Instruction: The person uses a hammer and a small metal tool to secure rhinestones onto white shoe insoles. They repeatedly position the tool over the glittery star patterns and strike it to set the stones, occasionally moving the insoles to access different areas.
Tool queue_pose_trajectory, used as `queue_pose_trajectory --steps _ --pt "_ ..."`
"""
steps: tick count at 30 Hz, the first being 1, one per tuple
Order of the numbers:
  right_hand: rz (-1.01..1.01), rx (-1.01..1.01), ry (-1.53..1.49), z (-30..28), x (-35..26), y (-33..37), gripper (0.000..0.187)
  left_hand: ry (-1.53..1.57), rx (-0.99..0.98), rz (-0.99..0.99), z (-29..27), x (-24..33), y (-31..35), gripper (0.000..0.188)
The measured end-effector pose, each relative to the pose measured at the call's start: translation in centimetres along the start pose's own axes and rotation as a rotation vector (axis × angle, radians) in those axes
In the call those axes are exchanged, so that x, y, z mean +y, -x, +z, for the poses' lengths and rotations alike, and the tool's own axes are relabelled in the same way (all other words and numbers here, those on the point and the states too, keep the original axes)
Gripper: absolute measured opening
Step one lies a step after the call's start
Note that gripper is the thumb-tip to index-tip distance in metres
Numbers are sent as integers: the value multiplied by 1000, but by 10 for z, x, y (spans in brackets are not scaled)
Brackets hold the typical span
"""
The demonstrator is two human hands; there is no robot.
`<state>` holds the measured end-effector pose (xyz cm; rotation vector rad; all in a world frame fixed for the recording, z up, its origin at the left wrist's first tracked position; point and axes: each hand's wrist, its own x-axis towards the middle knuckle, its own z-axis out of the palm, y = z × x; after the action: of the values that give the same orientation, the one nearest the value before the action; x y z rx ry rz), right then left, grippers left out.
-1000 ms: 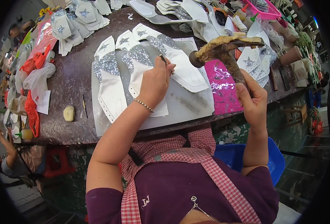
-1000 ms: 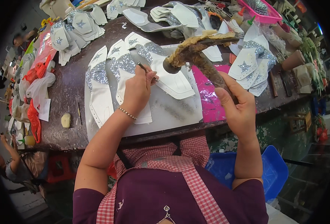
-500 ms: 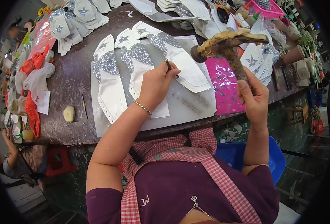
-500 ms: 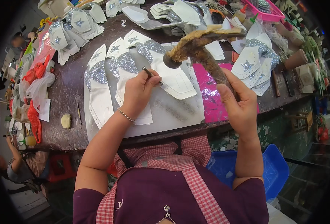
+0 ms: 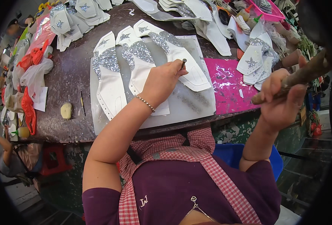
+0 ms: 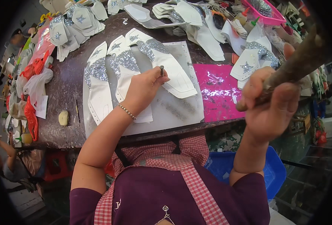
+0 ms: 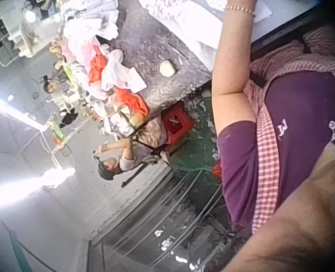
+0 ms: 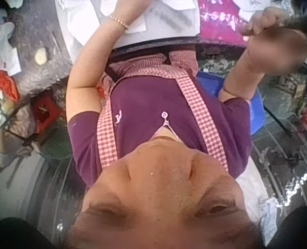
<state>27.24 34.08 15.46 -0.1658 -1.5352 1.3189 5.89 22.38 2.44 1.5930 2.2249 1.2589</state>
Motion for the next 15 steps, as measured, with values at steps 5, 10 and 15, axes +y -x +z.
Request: queue_pose_trajectory --steps 5,10,15 --pt "68 -495 888 -9 15 4 32 -187 -23 125 0 -2 1 16" --pt "298 -348 630 -28 17 21 35 121 63 -180 9 -6 1 14" --pt "388 -275 544 -42 23 35 37 115 69 -102 13 -1 6 14"
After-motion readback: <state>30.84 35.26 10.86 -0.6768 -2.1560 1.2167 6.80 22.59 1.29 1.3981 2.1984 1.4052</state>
